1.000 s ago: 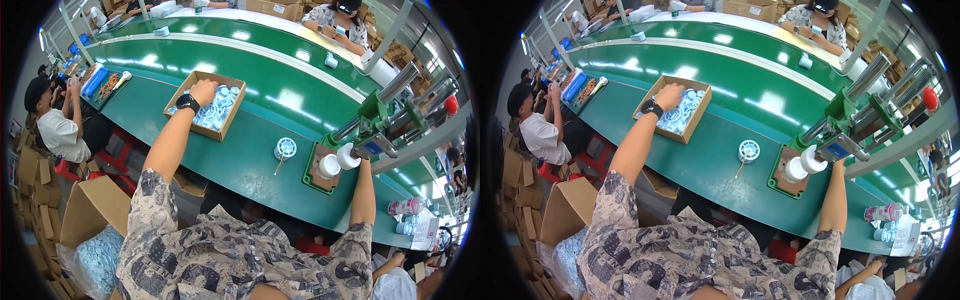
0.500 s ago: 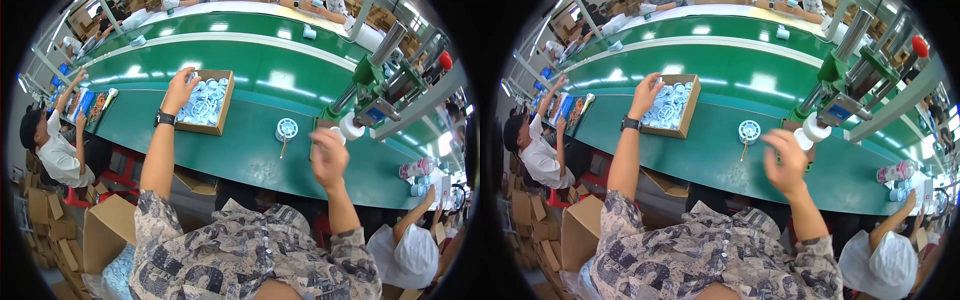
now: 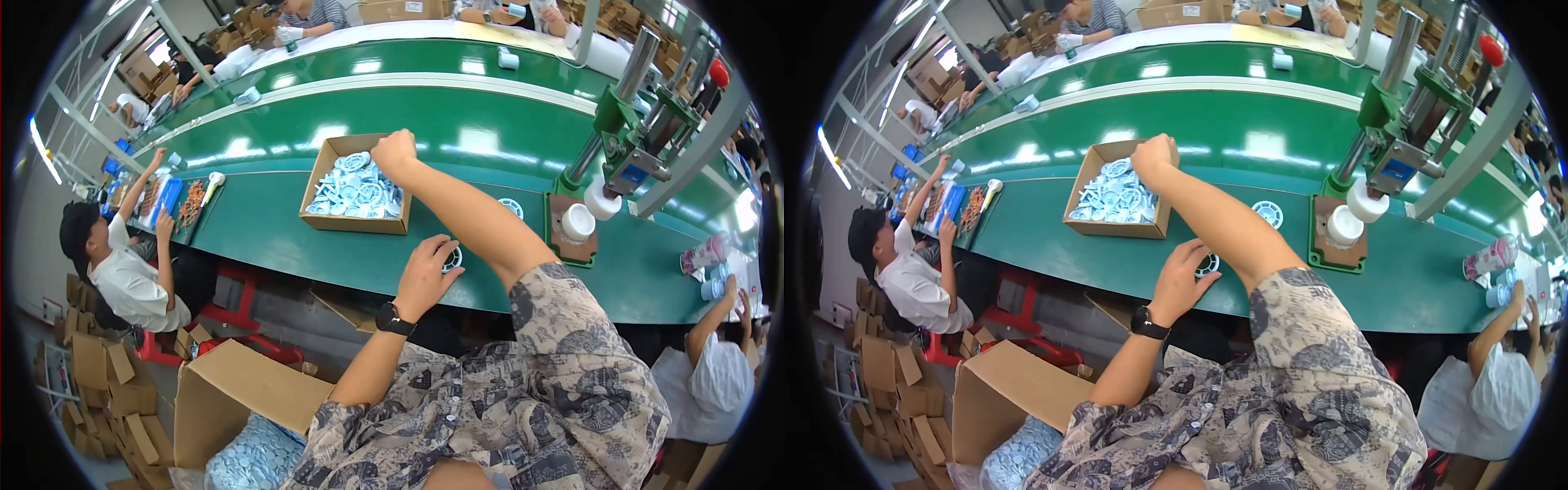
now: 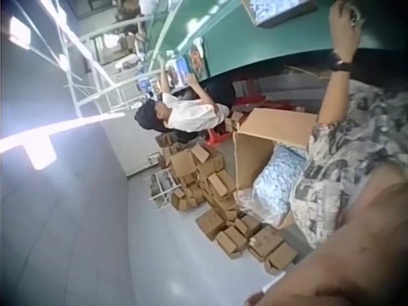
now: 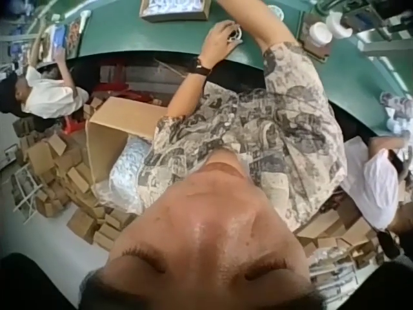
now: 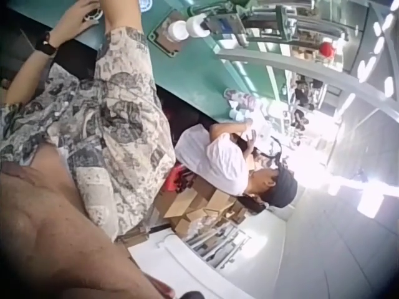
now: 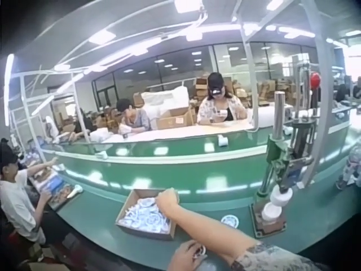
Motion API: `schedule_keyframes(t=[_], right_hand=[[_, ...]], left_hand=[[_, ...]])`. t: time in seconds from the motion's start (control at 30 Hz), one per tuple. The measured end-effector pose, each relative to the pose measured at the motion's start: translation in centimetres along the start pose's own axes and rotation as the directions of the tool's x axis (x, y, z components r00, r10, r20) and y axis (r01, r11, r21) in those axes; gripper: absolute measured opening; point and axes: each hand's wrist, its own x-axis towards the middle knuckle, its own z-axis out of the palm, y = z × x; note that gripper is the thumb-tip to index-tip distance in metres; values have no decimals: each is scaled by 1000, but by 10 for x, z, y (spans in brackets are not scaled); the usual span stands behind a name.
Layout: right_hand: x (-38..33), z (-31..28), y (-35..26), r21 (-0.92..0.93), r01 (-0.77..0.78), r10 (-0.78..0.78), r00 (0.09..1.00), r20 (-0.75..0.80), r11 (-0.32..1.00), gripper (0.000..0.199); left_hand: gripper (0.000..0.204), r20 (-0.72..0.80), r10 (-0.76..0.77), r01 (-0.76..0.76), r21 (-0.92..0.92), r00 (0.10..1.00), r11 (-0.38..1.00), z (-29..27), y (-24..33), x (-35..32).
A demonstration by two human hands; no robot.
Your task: Assembling small electronic components using a manual press and packing them into cardboard boxes.
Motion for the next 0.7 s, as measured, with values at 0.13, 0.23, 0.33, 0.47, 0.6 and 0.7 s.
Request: schedule_keyframes(t=[0.13,0.23,0.33,0.47,0.6,0.7], right_hand=[[5,17,23,141,-65,84,988,-133,988,12],[-21,-11,34,374,75,74,926,-369,924,20],[-121,-53,66,593,222,190,812,-553,774,28],[-291,-55,80,855,-152,502,854,-139,495,31],[-368,-23,67,825,-443,627,765,143,352,35],[-367,-23,63,824,-419,621,776,107,381,37]], left_hand=[[45,23,-1,2,-41,1000,999,3,0,8],[48,6,-71,71,-124,997,990,-5,-13,2],[52,5,-136,134,-204,991,970,-7,-15,0],[57,26,-141,143,-196,990,970,-11,-10,5],[61,96,-60,67,-66,994,996,-3,-5,9],[63,135,-52,50,20,989,999,-4,-6,9]])
